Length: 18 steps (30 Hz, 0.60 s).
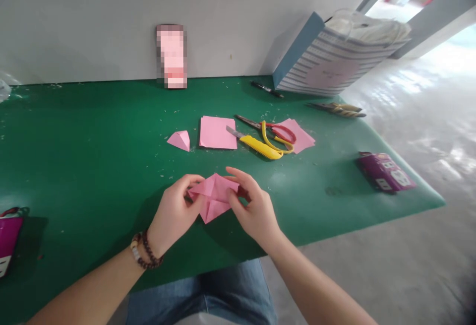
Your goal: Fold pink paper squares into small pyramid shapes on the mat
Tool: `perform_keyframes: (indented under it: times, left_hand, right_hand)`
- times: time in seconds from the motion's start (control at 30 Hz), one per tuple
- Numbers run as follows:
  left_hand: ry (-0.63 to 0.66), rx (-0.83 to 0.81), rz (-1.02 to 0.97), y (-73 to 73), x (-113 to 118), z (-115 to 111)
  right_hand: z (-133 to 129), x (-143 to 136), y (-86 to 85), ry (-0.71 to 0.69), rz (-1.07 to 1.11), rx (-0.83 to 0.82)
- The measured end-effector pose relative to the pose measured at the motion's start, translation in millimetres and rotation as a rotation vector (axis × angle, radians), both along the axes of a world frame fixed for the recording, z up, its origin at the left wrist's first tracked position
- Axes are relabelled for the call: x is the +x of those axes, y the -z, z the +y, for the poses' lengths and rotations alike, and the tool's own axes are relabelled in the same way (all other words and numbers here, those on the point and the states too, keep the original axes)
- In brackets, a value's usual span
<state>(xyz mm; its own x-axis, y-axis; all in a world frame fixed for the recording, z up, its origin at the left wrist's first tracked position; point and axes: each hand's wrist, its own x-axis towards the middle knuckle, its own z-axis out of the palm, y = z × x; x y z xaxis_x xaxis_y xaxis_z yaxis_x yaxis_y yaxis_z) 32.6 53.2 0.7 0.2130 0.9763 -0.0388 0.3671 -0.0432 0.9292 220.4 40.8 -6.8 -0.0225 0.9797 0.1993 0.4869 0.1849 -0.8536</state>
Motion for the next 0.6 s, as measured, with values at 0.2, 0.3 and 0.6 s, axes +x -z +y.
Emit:
perform_keyframes:
  times: [0.2, 0.3, 0.6]
  left_hand:
    - [-0.040, 0.017, 0.077, -3.9, -1, 5]
    - [-0.108, 0.004, 0.083, -5.0, -1, 5]
    - [-0.177, -0.066, -0.128, 1.2, 7, 3]
  right_hand:
    - [8, 1, 3.8, 0.011, 0.091, -0.070]
    - [12, 0, 2.1, -0.027, 0.165, -0.165]
    - [35, -5, -9.5, -0.139, 0.142, -0.283]
